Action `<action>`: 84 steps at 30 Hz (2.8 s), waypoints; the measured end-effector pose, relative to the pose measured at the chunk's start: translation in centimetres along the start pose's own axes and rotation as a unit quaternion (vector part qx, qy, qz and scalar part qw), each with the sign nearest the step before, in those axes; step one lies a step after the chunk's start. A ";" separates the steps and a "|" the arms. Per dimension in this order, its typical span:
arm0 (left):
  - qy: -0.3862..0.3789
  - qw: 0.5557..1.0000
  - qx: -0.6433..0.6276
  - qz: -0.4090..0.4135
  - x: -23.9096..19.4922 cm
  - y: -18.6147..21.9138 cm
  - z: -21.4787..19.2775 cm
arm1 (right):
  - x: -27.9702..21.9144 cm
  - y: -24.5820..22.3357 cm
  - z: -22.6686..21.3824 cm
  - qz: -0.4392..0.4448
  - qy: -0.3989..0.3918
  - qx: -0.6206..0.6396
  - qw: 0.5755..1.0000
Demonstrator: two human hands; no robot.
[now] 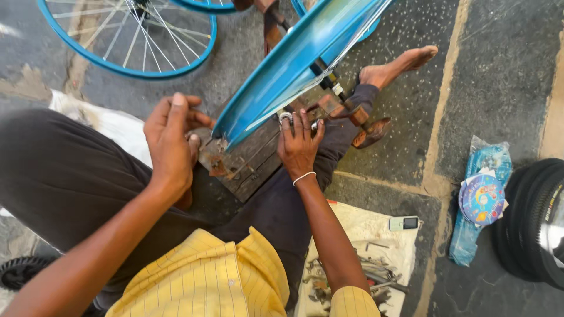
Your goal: The person sits on the ground and uses a wrench to tighten spokes on a blue bicycle wheel mounted on a wooden stand. They rotate the wheel to access different spokes and continue tightening them.
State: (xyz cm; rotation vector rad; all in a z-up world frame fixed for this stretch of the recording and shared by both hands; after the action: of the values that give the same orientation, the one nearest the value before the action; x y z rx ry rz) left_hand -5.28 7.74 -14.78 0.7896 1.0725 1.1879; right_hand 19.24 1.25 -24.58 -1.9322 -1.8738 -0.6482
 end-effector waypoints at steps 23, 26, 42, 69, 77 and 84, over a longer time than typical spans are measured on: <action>-0.098 0.975 0.194 -0.042 -0.5 -9.6 -0.4 | -0.4 0.6 4.5 0.035 0.001 -0.123 0.992; -0.089 0.957 0.271 -0.045 -0.8 -9.0 -0.2 | -0.3 0.5 4.5 0.037 0.005 -0.121 0.992; -0.105 0.901 0.399 0.137 -2.6 -4.5 2.4 | -0.2 0.5 4.4 0.041 0.004 -0.122 0.992; -0.160 0.772 0.361 0.498 -7.1 12.1 12.1 | -0.4 0.4 3.9 0.042 -0.006 -0.109 0.993; -0.120 0.833 0.483 0.241 -4.6 -0.1 4.9 | -0.7 0.9 4.3 0.048 -0.003 -0.104 0.993; -0.138 0.850 0.435 0.261 -5.1 2.9 5.3 | 0.4 0.4 1.5 0.078 -0.002 -0.006 0.997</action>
State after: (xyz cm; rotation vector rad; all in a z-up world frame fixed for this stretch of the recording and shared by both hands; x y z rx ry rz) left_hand -1.34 3.76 -9.23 2.0039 1.1782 0.9313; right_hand 19.71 2.39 -25.52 -2.0639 -1.7036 -0.6100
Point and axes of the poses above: each hand's wrist, its own x-axis towards the middle knuckle, its own z-axis out of the palm, y = z × x, the point moved 9 cm from there along x, towards the middle knuckle, and after that the axes turned 5 degrees about -x, right-handed, at the moved point
